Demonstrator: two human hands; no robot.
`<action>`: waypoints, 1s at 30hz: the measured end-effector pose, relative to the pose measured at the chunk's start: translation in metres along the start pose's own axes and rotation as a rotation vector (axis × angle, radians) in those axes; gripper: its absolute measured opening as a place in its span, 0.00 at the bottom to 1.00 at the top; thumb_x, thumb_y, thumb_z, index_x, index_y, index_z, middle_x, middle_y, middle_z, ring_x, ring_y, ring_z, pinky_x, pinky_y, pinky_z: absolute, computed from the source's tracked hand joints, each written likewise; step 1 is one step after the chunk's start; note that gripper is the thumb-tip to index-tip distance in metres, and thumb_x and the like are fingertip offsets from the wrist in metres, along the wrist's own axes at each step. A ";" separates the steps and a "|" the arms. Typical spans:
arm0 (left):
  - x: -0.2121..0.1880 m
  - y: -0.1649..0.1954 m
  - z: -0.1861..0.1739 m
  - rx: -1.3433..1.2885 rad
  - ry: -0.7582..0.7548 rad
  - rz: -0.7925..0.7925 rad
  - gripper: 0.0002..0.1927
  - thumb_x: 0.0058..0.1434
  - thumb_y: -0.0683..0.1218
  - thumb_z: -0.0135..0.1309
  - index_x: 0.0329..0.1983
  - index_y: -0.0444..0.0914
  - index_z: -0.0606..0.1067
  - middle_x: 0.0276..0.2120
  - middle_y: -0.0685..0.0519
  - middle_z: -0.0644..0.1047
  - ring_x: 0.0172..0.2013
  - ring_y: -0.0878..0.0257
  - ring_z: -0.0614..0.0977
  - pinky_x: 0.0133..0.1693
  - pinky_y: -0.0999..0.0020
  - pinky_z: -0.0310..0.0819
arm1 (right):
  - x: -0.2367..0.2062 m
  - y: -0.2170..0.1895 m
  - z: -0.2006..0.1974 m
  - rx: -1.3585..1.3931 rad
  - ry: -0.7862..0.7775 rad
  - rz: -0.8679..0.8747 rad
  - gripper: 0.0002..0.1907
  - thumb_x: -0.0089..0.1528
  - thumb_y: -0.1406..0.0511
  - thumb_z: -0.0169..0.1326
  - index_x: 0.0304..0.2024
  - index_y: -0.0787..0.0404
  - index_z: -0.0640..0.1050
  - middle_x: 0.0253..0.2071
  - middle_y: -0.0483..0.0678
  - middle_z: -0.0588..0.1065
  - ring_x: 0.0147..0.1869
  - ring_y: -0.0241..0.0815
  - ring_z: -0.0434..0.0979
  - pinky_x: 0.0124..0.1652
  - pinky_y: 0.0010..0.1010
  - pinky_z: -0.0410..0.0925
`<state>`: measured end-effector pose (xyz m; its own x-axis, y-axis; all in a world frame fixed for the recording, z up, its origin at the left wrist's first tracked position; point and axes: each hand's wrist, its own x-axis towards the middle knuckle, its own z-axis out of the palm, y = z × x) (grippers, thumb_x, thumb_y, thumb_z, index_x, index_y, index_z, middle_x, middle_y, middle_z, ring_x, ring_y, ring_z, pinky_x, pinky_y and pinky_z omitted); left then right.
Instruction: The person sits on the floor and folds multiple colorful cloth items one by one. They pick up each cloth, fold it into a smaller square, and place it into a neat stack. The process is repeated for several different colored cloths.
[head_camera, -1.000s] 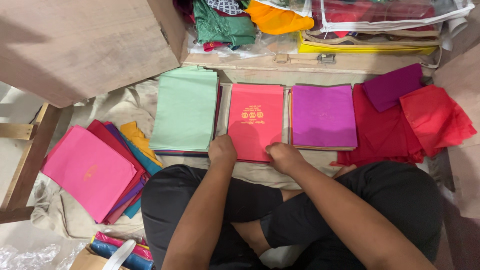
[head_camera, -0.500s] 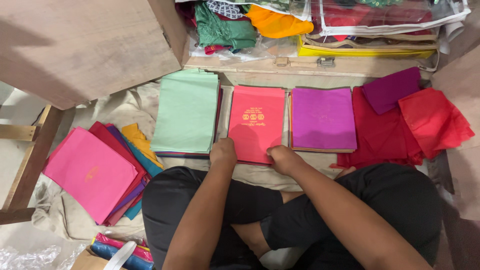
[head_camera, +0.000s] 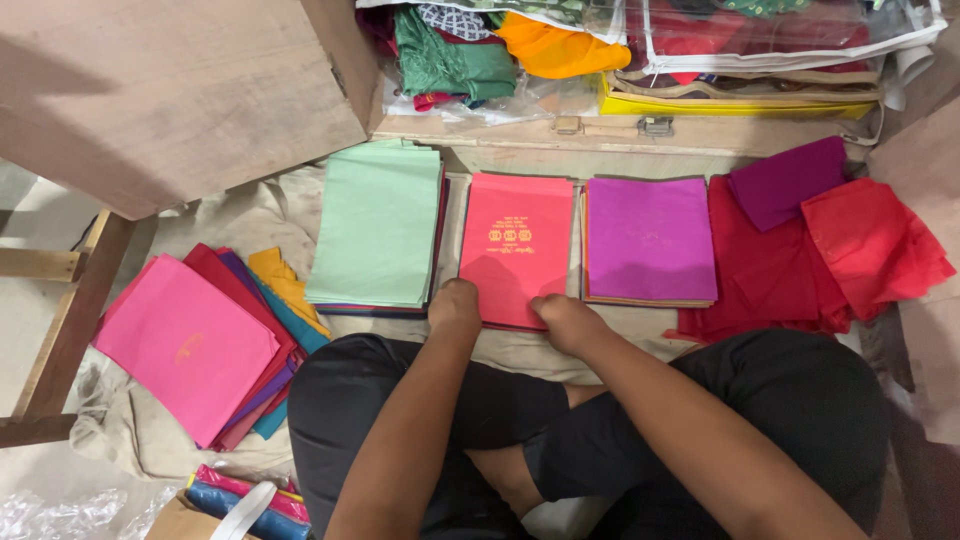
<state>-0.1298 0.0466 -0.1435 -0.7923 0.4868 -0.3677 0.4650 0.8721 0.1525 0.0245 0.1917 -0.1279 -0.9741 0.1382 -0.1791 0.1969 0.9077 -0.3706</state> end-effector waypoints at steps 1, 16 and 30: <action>-0.002 0.000 -0.001 0.004 0.001 0.011 0.15 0.61 0.38 0.58 0.52 0.32 0.77 0.56 0.37 0.76 0.55 0.47 0.81 0.49 0.59 0.81 | 0.000 -0.001 0.002 -0.015 0.012 0.009 0.22 0.52 0.73 0.60 0.50 0.61 0.75 0.45 0.60 0.77 0.51 0.61 0.78 0.49 0.46 0.72; -0.058 -0.005 -0.036 0.012 0.184 0.132 0.27 0.52 0.41 0.60 0.54 0.24 0.72 0.55 0.33 0.74 0.49 0.43 0.82 0.44 0.54 0.81 | 0.003 -0.010 -0.006 -0.083 -0.073 0.090 0.16 0.56 0.64 0.57 0.47 0.57 0.76 0.47 0.56 0.78 0.54 0.59 0.78 0.51 0.49 0.71; -0.142 -0.308 -0.087 -0.373 0.790 -0.307 0.25 0.53 0.46 0.62 0.55 0.39 0.72 0.53 0.42 0.76 0.54 0.40 0.75 0.53 0.48 0.73 | 0.054 -0.238 -0.070 0.149 0.607 -0.639 0.25 0.55 0.65 0.62 0.56 0.62 0.76 0.64 0.59 0.69 0.71 0.66 0.61 0.65 0.53 0.58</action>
<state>-0.1950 -0.2867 -0.0581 -0.9627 0.0052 0.2705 0.1417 0.8614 0.4878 -0.0824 0.0111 0.0147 -0.7859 -0.1517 0.5994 -0.4322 0.8281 -0.3571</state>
